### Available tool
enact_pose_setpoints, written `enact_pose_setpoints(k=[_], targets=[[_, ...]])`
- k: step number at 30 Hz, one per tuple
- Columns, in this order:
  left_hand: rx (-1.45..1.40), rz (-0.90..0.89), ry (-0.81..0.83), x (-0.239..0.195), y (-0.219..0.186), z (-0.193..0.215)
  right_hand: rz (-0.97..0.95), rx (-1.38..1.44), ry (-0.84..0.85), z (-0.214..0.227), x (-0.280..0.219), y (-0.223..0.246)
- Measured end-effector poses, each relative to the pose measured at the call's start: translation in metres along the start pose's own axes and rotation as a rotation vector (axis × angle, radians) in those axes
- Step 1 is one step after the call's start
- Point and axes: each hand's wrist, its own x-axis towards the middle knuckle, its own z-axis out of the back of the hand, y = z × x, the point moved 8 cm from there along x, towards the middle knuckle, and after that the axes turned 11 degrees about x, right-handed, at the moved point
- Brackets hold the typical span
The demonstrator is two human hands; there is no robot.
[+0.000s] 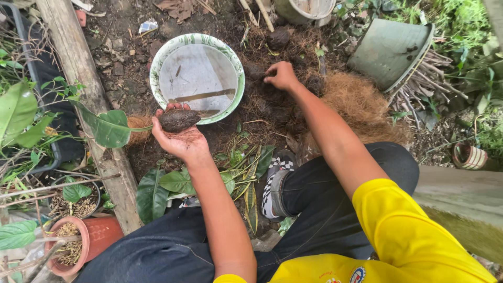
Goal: The person sits on the ground and wraps a plant stem with soil and fibrous material. They repeatedly gather soil and fibers, then press them around the stem to form a compact ball.
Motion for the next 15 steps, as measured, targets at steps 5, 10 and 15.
enact_pose_setpoints(k=[5, 10, 15], targets=[[-0.003, 0.02, 0.01, -0.003, 0.008, -0.005, -0.391, 0.607, -0.06, 0.019, -0.001, -0.051], [0.034, 0.057, -0.008, -0.009, 0.017, -0.01, -0.398, 0.337, -0.143, 0.059, -0.01, -0.035], [0.045, 0.053, 0.02, -0.015, 0.02, -0.019, -0.316, 0.271, -0.185, 0.099, -0.015, 0.013]])
